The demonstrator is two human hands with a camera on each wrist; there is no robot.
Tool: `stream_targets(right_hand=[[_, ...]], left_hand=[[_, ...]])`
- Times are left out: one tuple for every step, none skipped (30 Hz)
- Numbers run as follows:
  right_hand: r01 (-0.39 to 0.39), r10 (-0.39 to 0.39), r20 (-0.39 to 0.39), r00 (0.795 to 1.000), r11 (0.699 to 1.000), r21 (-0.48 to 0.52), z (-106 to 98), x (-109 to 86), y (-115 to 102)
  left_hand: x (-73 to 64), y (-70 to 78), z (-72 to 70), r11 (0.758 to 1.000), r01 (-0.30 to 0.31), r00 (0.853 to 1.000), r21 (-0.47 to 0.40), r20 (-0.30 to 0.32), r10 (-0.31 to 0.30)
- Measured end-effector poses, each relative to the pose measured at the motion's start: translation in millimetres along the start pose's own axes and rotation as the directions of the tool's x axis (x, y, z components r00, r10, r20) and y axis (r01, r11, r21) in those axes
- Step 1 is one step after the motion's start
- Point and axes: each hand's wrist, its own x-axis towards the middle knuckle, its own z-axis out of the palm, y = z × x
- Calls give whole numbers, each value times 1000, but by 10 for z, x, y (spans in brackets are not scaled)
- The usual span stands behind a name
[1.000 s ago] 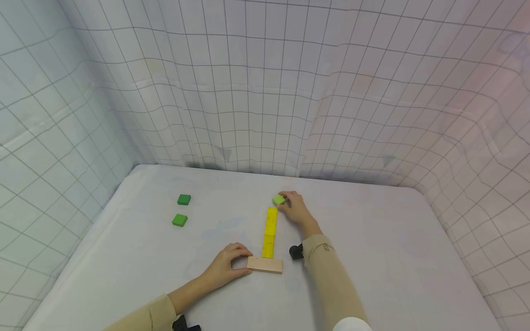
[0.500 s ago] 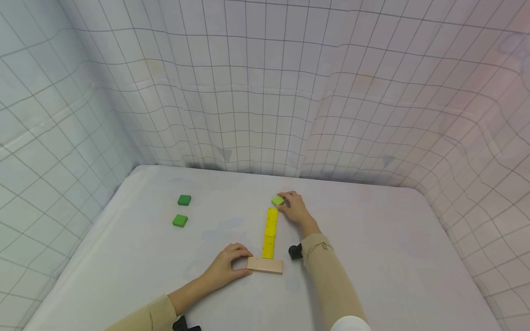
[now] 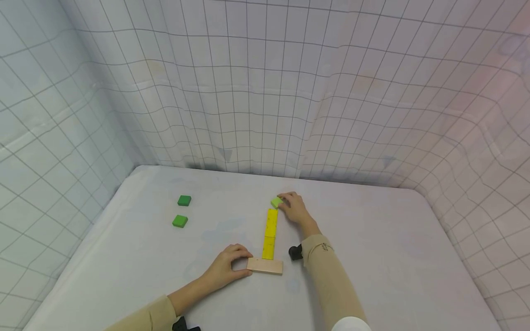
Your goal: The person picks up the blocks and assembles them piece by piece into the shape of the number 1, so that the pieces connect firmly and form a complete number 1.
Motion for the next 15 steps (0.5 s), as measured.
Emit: stream_targets(right_hand=[[-1, 1, 0, 1000, 1000, 3, 1, 0, 1], [-2, 2, 1, 1000, 1000, 5, 0, -1, 2], [-3, 3, 1, 1000, 1000, 9, 0, -1, 3], [-2, 2, 1, 1000, 1000, 10, -1, -3, 4], [0, 0, 2, 1000, 1000, 9, -1, -3, 5], [1, -1, 3, 1000, 1000, 10, -1, -4, 7], [0, 0, 5, 1000, 1000, 13, -2, -5, 6], [-2, 2, 7, 1000, 1000, 15, -4, -6, 5], [-5, 5, 10, 1000, 1000, 17, -5, -8, 3], [-8, 8, 13, 1000, 1000, 16, -7, -10, 0], [-11, 10, 16, 1000, 1000, 16, -8, -11, -2], [-14, 13, 19, 1000, 1000, 15, -9, -12, -2], [-16, 16, 21, 1000, 1000, 15, -10, -14, -4], [-13, 13, 22, 1000, 1000, 9, -9, -14, -2], [-9, 9, 21, 1000, 1000, 4, -8, -15, 1]], left_hand=[[1, 1, -1, 1000, 0, 1000, 0, 1, 0], [2, 1, -1, 1000, 2, 1000, -1, 2, -2], [2, 2, -2, 1000, 2, 1000, 0, 2, -2], [2, 1, -3, 1000, 1, 1000, 2, 2, -1], [2, 1, -3, 1000, 1, 1000, 4, 2, -1], [3, 1, -4, 1000, 1, 1000, 5, 2, -1], [3, 2, -4, 1000, 1, 1000, 7, 3, -1], [3, 2, -5, 1000, 2, 1000, 9, 3, -2], [2, 2, -5, 1000, 3, 1000, 11, 3, -3], [3, 4, -5, 1000, 4, 1000, 13, 4, -4], [3, 7, -6, 1000, 5, 1000, 13, 4, -5], [3, 9, -7, 1000, 7, 1000, 13, 5, -7], [2, 11, -8, 1000, 8, 1000, 14, 5, -8], [1, 13, -8, 1000, 8, 1000, 15, 5, -8], [1, 14, -8, 1000, 8, 1000, 15, 6, -8]])
